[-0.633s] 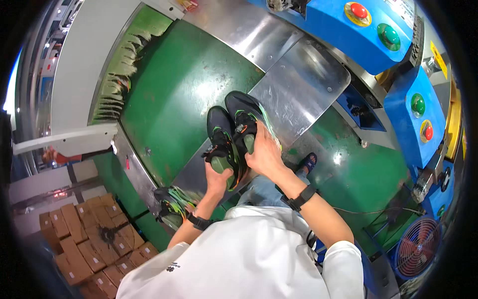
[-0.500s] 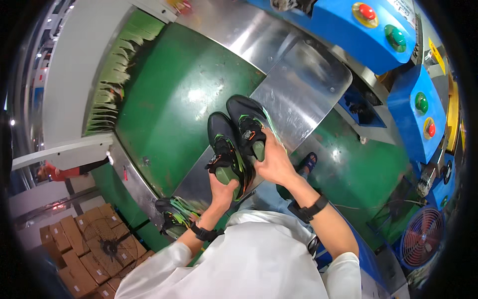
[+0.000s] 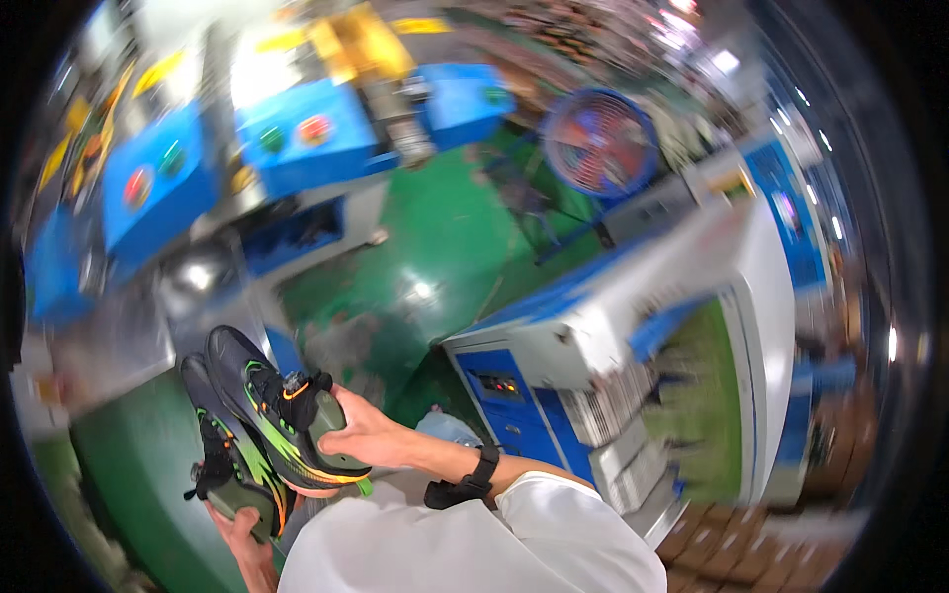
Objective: Operating industrial machinery to shape, press, and heat-set athletic footwear components.
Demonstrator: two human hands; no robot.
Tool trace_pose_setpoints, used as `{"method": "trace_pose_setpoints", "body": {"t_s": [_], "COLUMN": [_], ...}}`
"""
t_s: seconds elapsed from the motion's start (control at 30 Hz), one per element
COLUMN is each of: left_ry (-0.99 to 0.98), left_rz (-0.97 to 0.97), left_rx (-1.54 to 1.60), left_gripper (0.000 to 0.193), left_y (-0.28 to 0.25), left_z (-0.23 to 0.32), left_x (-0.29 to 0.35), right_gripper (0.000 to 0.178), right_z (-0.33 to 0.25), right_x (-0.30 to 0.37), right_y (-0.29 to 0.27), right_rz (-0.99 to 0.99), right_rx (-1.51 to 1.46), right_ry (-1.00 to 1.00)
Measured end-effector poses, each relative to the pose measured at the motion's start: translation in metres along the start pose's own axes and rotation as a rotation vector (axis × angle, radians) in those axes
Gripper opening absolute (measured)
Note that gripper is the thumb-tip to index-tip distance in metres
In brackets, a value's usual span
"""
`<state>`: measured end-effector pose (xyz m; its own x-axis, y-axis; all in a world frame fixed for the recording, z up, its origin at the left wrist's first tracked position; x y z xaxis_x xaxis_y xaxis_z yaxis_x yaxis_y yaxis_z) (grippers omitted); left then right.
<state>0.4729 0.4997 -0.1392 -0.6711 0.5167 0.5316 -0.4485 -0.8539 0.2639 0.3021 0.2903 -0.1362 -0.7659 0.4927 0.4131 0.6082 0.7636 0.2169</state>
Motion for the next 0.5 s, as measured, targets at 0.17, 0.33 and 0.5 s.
{"method": "trace_pose_setpoints", "body": {"t_s": [0.17,0.33,0.5], "left_ry": [0.106,-0.216,-0.759], "left_rz": [-0.537,-1.039,-1.327], "left_rx": [-0.259,-0.167,-0.172], "left_gripper": [0.091,0.094,0.102], "left_y": [0.107,0.244,0.341], "left_z": [0.003,-0.007,-0.084], "left_x": [-0.003,0.071,0.15], "right_gripper": [0.068,0.065,0.061], "right_z": [-0.025,0.015,0.044], "right_x": [0.145,0.331,0.467], "right_y": [-0.086,-0.101,-0.085], "right_rz": [0.394,0.829,1.454], "right_rx": [0.075,-0.106,-0.415], "right_ry": [-0.271,-0.382,-0.462]}}
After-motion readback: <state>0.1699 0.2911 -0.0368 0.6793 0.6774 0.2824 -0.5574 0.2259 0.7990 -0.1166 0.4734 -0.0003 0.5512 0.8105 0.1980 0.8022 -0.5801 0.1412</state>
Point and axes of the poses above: each hand's wrist, its own x-axis away from the middle knuckle, its own y-axis out of the palm, z = x × y, the point moved 3 cm from there along -x, towards the middle knuckle, and after that the axes turned 4 degrees about x, right-handed, at the moved point
